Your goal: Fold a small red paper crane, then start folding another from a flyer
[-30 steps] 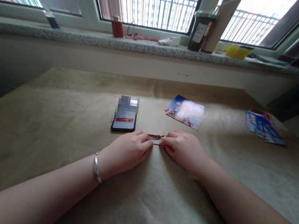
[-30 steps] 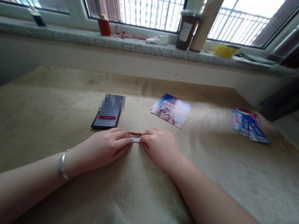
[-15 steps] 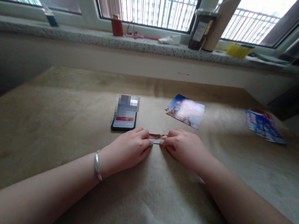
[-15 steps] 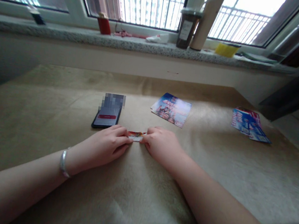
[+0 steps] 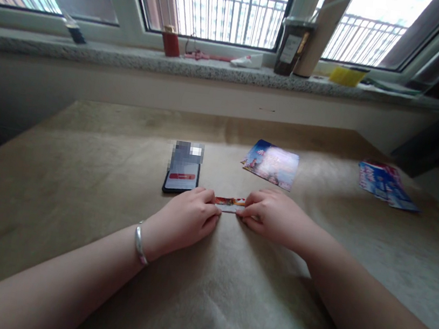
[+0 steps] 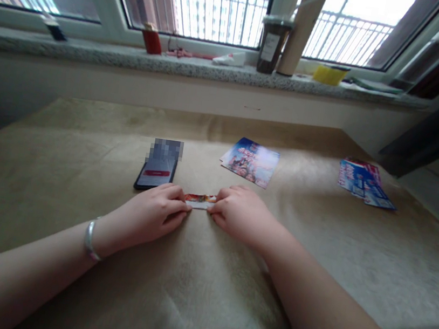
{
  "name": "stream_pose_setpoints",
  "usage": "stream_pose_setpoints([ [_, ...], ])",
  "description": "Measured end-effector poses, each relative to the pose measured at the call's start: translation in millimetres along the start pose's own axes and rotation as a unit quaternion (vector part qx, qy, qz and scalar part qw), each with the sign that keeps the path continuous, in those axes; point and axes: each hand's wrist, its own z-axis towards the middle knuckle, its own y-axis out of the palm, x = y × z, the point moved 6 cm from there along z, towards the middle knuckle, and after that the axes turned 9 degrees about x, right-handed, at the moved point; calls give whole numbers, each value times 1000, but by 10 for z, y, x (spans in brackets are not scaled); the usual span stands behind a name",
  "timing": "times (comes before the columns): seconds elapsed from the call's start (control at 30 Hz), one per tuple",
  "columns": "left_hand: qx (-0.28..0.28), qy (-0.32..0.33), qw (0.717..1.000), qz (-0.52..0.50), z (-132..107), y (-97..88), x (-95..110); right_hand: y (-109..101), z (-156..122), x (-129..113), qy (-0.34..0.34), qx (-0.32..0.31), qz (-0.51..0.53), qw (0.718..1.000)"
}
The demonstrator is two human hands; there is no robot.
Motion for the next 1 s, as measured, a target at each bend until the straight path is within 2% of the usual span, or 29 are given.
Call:
stream_pose_setpoints([
  [0.2,1,27,1000,-2,-5,0,8,34,-14,137,-19,-8,71,997],
  [0.43,4,37,999,16,5,24,30,-47,-4,-14,-14,0,-9,1000],
  [0.57,11,49,999,14,1,20,37,-59,1,-61,-36,-11,17,999],
  [0.73,26,71,997,18,-14,28,33,-28,-1,15,-15,-6,54,998],
  [1.0,5,78,995,54,-18,40,102,-5,36,-105,-28,15,-18,999],
])
